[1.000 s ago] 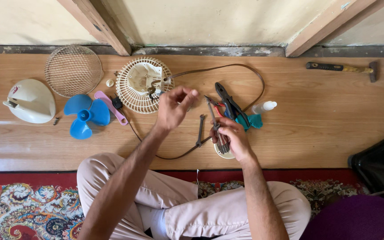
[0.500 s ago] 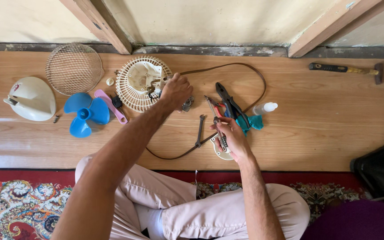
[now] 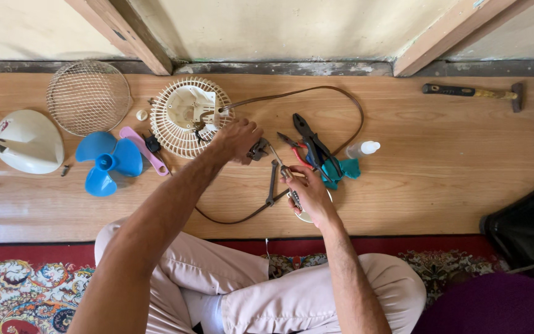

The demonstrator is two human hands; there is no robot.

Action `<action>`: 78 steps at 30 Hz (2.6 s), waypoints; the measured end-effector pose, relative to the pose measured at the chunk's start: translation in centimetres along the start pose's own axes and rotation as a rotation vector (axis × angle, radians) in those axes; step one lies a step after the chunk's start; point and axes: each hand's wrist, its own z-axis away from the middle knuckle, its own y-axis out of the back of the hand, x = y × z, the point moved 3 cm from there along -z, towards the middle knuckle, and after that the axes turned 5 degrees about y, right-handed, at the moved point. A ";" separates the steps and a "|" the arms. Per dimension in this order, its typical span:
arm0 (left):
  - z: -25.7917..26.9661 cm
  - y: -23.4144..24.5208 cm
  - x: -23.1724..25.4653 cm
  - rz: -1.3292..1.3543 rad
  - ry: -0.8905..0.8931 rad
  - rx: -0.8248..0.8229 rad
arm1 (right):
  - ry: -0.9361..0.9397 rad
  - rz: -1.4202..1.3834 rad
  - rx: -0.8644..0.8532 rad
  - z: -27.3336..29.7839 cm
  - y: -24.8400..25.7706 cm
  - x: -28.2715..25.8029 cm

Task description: The person is repairing a small electric fan. They use pliers and a screwdriver to adjust and tighten components within the fan's motor housing while sitting on the floor.

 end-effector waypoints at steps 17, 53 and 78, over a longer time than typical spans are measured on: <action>-1.2 -0.1 2.2 -0.231 -0.063 -0.037 | -0.013 -0.060 0.063 -1.8 1.4 2.7; -2.1 -0.9 3.0 -0.162 -0.078 -0.058 | -0.337 -0.276 -0.069 -3.5 4.5 0.5; -2.7 -0.2 2.0 0.009 -0.154 -0.176 | -0.282 0.245 -0.080 -4.2 3.5 -2.5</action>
